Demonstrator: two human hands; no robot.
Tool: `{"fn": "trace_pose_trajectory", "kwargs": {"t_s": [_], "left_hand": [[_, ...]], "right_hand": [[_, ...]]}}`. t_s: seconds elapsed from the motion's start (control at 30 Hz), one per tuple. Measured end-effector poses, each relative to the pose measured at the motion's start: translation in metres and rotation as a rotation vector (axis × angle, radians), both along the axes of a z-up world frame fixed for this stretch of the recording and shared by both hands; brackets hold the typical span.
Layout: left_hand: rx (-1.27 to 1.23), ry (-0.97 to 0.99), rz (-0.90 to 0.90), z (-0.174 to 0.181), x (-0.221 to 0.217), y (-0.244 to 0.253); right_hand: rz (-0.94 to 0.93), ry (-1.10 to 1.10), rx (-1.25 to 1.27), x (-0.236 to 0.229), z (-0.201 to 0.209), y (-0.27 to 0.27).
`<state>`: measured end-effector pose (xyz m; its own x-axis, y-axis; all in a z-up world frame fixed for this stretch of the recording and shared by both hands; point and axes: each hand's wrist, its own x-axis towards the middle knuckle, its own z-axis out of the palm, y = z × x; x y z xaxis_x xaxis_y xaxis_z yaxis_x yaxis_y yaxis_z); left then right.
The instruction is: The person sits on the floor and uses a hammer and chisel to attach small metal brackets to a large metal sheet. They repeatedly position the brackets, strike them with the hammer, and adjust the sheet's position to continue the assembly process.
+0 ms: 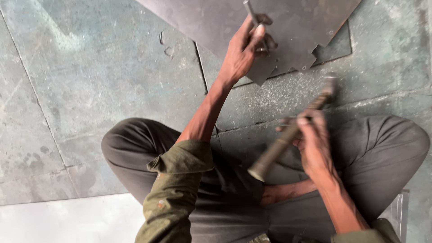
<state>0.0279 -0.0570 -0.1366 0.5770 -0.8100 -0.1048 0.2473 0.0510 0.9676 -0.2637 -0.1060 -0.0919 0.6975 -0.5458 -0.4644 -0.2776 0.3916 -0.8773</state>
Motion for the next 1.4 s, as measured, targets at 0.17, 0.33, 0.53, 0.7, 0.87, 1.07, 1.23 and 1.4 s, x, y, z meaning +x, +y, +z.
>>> {"fn": "trace_pose_trajectory", "kwargs": {"t_s": [0.17, 0.33, 0.53, 0.7, 0.87, 1.07, 1.23, 1.4], "left_hand": [[0.039, -0.160, 0.009, 0.000, -0.001, -0.007], [0.079, -0.205, 0.022, -0.008, -0.004, -0.005], [0.141, -0.500, -0.031, -0.011, -0.012, -0.011], [0.185, -0.831, -0.120, -0.008, -0.016, -0.011], [0.081, -0.831, -0.103, 0.012, -0.021, -0.005], [0.082, -0.751, -0.091, 0.019, -0.024, -0.004], [0.087, -0.815, -0.078, 0.031, -0.017, -0.008], [0.184, -0.774, -0.103, 0.016, -0.026, -0.005]], "right_hand": [[-0.239, 0.080, -0.032, -0.021, 0.044, 0.009], [-0.015, -0.008, -0.525, -0.033, 0.097, -0.011], [0.233, 0.160, -0.916, -0.011, 0.147, -0.058], [0.458, 0.079, -1.324, 0.025, 0.166, -0.080], [0.565, 0.058, -1.532, 0.032, 0.160, -0.102], [0.380, -0.218, -1.491, 0.031, 0.146, -0.115], [0.662, 0.160, -1.470, 0.029, 0.177, -0.132], [0.359, -0.272, -1.514, 0.024, 0.168, -0.131]]}}
